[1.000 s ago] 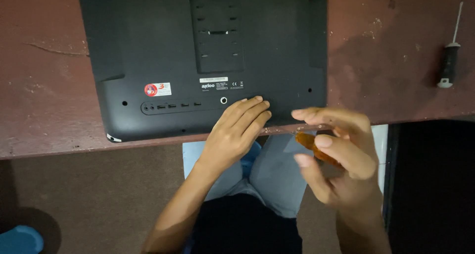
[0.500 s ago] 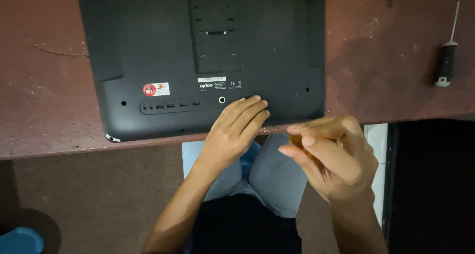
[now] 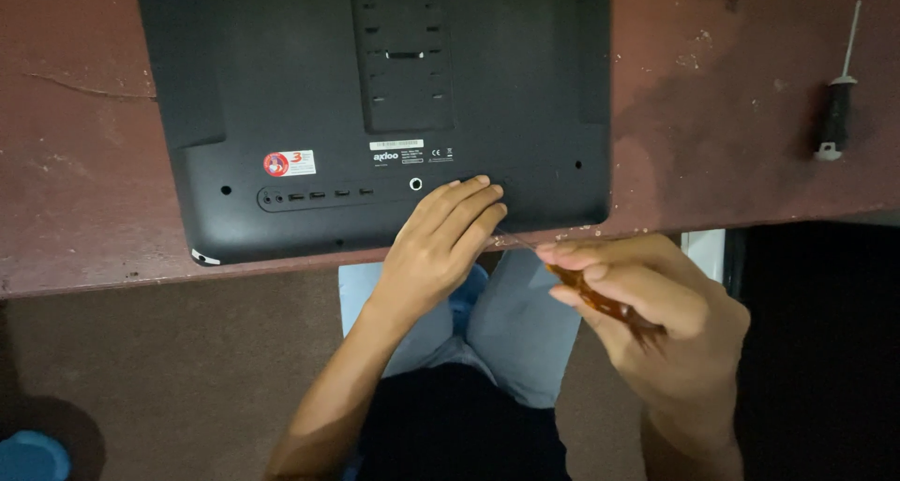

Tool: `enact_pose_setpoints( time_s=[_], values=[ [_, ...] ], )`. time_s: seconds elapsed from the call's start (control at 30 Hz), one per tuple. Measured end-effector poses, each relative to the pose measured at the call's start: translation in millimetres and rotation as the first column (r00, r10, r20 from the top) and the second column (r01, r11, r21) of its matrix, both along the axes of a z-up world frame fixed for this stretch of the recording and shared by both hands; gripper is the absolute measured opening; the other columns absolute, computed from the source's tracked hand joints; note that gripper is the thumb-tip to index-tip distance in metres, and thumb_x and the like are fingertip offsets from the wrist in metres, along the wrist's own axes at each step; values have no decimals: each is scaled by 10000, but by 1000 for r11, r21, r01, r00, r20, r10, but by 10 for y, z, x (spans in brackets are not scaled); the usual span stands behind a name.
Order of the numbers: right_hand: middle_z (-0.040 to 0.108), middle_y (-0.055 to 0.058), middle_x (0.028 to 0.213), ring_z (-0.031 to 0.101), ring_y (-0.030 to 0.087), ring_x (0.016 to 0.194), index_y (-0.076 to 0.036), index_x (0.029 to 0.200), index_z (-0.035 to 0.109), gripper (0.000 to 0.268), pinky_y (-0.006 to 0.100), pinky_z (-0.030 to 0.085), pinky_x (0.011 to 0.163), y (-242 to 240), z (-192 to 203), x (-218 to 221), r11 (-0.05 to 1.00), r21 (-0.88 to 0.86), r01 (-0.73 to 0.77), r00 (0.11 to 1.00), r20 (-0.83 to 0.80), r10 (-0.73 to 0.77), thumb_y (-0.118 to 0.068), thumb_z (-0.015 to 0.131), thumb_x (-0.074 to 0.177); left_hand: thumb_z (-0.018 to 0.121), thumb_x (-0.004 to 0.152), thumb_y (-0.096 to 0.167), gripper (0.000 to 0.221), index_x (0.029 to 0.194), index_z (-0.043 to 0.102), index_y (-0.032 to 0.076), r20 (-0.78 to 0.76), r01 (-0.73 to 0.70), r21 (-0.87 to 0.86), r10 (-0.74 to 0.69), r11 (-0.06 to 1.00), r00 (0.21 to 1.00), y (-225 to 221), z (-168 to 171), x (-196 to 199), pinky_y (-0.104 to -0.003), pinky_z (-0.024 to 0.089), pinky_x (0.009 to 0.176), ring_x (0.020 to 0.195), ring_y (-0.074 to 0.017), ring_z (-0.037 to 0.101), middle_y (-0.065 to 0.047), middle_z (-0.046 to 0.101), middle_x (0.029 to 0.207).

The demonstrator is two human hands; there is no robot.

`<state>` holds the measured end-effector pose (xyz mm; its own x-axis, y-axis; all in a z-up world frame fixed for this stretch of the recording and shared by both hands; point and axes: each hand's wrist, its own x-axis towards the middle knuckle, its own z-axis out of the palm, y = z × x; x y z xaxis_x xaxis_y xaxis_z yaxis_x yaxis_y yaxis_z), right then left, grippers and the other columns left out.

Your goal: Using a screwdriver to remove screws from the back panel of a monitor for repair or disassembly.

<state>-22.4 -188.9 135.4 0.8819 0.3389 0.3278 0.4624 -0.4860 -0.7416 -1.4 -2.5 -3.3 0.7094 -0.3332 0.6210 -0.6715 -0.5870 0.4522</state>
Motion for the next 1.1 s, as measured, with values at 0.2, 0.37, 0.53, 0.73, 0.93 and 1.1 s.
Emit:
enact_pose_setpoints(
  time_s=[0.2, 0.37, 0.53, 0.73, 0.93, 1.1],
  values=[
    [698, 249, 942, 822, 357, 938, 70, 945, 589, 307, 308, 707, 754, 91, 99, 14, 993, 1, 119, 990, -82, -118, 67, 846, 777, 584, 1033, -73, 145, 1124, 693, -47, -1, 5, -12, -5, 1000, 1000, -9, 21, -20, -471, 561, 1043, 1202, -332, 652, -183, 687, 1225],
    [711, 116, 1007, 683, 202, 873, -38, 1124, 709, 229, 275, 586, 774, -1, -61, 27, 953, -286, 98, 993, 93, -74, -86, 813, 926, 588, 1035, -42, 152, 1155, 680, -43, -9, 20, -7, -20, 1000, 1000, -7, -5, -45, -477, 545, 1068, 1228, -336, 641, -180, 678, 1252],
    [620, 283, 1291, 664, 381, 1225, -18, 1337, 441, 393, 374, 659, 998, 61, 150, 15, 988, -121, -95, 994, 44, 101, 36, 637, 1001, 609, 1041, -7, 155, 1185, 659, -31, -54, 36, -11, -36, 999, 998, -12, -36, -59, -480, 530, 1077, 1262, -336, 620, -175, 658, 1286],
    [701, 239, 1235, 760, 321, 1151, 63, 1282, 518, 325, 341, 654, 1013, 58, 249, 69, 979, -172, -112, 993, 7, 114, 111, 643, 986, 593, 1043, -1, 147, 1159, 678, -32, -53, 22, 18, -21, 1000, 998, -28, -18, -45, -485, 534, 1066, 1247, -332, 632, -175, 674, 1271],
    [707, 62, 1006, 701, 128, 771, -48, 1126, 726, 222, 212, 556, 751, 56, 135, 57, 956, -272, 107, 993, -24, -117, -100, 807, 926, 575, 1046, -27, 154, 1164, 673, -37, -35, 15, 10, -15, 1000, 999, -25, -3, -58, -474, 542, 1064, 1241, -328, 632, -175, 670, 1268],
    [708, 6, 1051, 737, 86, 827, -109, 983, 703, 149, 200, 563, 607, 52, 53, -40, 916, -396, 63, 998, 5, -66, -224, 785, 933, 614, 1006, -38, 205, 1206, 657, -34, -66, 36, 24, -34, 999, 997, -25, -65, -72, -484, 517, 1096, 1282, -328, 608, -168, 653, 1314]
  ],
)
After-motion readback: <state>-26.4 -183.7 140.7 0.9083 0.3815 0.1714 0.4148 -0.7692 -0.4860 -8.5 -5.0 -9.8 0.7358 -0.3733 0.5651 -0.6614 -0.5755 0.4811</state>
